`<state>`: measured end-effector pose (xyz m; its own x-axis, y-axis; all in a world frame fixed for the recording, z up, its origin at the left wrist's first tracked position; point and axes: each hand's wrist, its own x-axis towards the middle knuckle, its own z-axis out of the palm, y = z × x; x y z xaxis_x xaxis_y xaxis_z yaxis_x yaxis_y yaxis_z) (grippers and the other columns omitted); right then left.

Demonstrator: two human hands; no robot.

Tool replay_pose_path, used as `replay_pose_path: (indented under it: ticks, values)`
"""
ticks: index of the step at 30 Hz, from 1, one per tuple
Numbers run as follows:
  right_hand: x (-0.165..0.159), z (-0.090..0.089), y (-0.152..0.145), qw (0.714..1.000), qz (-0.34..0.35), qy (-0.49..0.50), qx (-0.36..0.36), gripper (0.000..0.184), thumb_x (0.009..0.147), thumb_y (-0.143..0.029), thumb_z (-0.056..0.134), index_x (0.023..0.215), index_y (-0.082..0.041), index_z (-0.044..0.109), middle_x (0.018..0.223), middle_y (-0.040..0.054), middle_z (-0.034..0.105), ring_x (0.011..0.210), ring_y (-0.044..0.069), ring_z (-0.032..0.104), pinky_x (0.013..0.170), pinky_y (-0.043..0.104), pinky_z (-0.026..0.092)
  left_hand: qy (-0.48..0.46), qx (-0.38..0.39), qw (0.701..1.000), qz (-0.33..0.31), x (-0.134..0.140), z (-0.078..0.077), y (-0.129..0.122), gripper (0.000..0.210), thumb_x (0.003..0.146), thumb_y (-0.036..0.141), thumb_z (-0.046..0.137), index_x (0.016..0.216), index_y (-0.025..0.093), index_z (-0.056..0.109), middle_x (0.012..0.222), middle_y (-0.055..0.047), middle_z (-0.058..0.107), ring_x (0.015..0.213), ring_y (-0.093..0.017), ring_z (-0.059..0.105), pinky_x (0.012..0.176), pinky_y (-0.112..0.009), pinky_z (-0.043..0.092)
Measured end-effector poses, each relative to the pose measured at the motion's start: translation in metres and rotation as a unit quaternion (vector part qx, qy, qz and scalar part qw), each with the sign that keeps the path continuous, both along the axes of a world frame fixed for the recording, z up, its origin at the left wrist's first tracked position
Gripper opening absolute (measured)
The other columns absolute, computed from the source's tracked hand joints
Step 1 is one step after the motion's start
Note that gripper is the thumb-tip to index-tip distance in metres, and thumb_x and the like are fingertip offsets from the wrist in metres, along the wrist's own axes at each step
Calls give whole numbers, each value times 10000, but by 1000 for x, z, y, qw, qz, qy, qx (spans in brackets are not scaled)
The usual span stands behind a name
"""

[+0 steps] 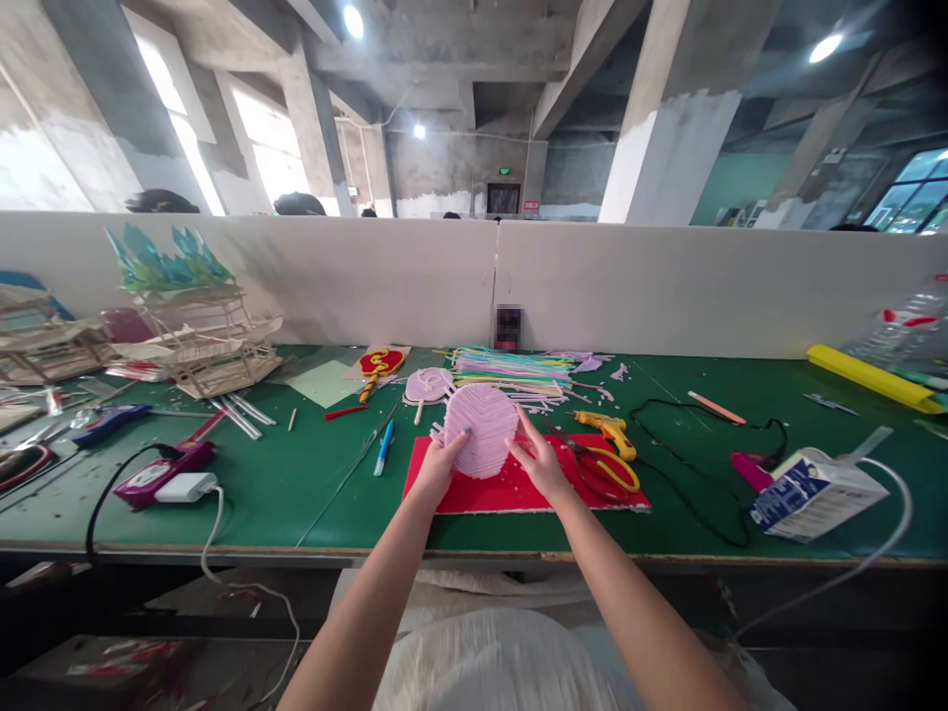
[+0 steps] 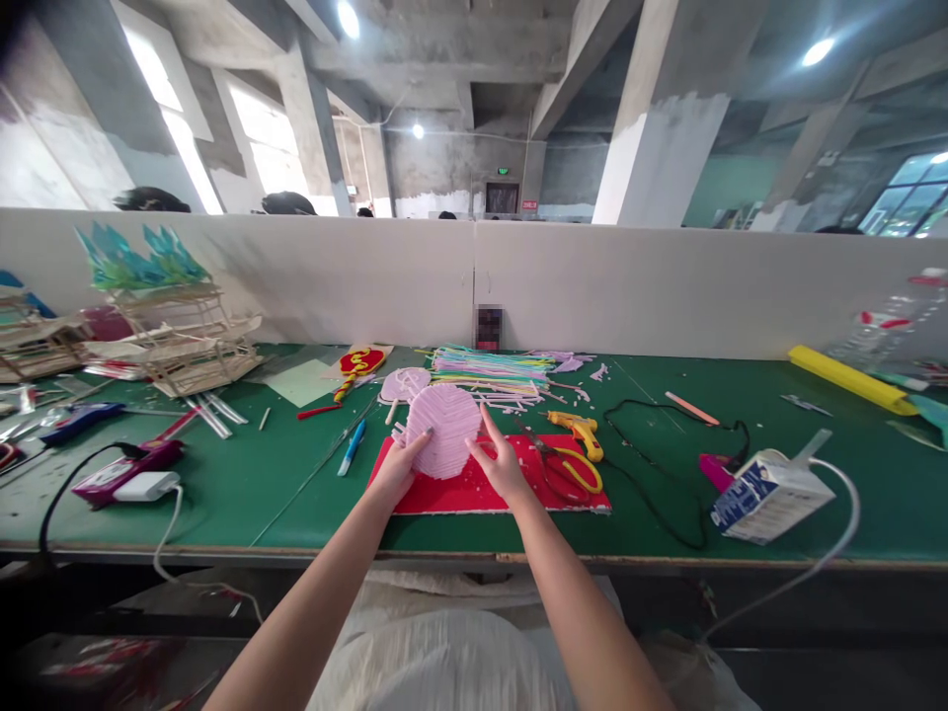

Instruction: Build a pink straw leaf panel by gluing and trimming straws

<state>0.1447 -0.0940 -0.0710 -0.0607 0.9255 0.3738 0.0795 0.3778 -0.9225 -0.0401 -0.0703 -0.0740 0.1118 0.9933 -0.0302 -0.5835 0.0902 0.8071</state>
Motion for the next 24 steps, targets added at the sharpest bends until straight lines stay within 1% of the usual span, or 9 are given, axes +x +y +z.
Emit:
replay_pose_path:
  ticks: [3,8,10,12,14,17,19,24]
  values:
    - [0,-2,1,1000,2,12,-4,623,820,-448,626,1401,-379,410,1433,-54,465,1345,233,405,1082,387,393,0,-5,1000,2,0,-1,0,408,629,259,822,988,125,682,985,-117,735,1006,-295,667,955,-413,505]
    - [0,-5,6,996,-13,91,-14,541,759,-407,693,1279,-361,552,1330,-40,573,1288,221,476,1074,400,395,9,-4,1000,-21,0,3,-3,413,620,283,826,974,120,687,984,-119,735,1020,-301,658,975,-435,483]
    - [0,-6,7,993,-18,112,-20,428,759,-406,688,1177,-336,625,1225,-19,644,1217,219,537,1036,391,421,20,-2,999,-34,1,3,-5,437,611,294,831,983,115,689,985,-123,734,1030,-308,653,981,-441,473]
    - [2,-6,9,994,-31,101,-27,282,767,-427,668,1020,-306,686,1068,-5,705,1082,223,611,951,370,465,35,0,998,-57,2,3,-7,461,599,300,839,991,109,691,972,-126,736,1024,-315,653,977,-451,470]
    - [5,-6,10,996,-58,65,-35,220,764,-464,651,877,-281,696,901,-5,722,914,222,644,832,343,490,52,0,995,-82,2,3,-7,458,594,301,844,979,103,694,952,-129,738,1010,-319,657,972,-461,468]
    - [9,-7,12,995,-91,29,-35,250,750,-506,640,777,-259,673,757,-13,691,760,206,616,711,312,472,67,-1,993,-93,2,1,-7,441,599,307,842,962,102,698,944,-129,740,1000,-316,660,973,-464,461]
    - [10,-8,13,995,-95,26,-29,263,745,-514,637,755,-253,660,740,-14,678,743,201,599,699,304,459,68,2,994,-91,2,1,-7,445,598,310,843,966,104,700,949,-128,739,1005,-315,658,977,-463,456]
    - [9,-5,12,994,-103,35,-29,253,729,-503,654,752,-252,656,759,-14,680,777,200,603,720,292,451,63,18,993,-94,3,3,-8,437,605,308,838,965,104,701,954,-130,738,1016,-315,652,979,-465,446]
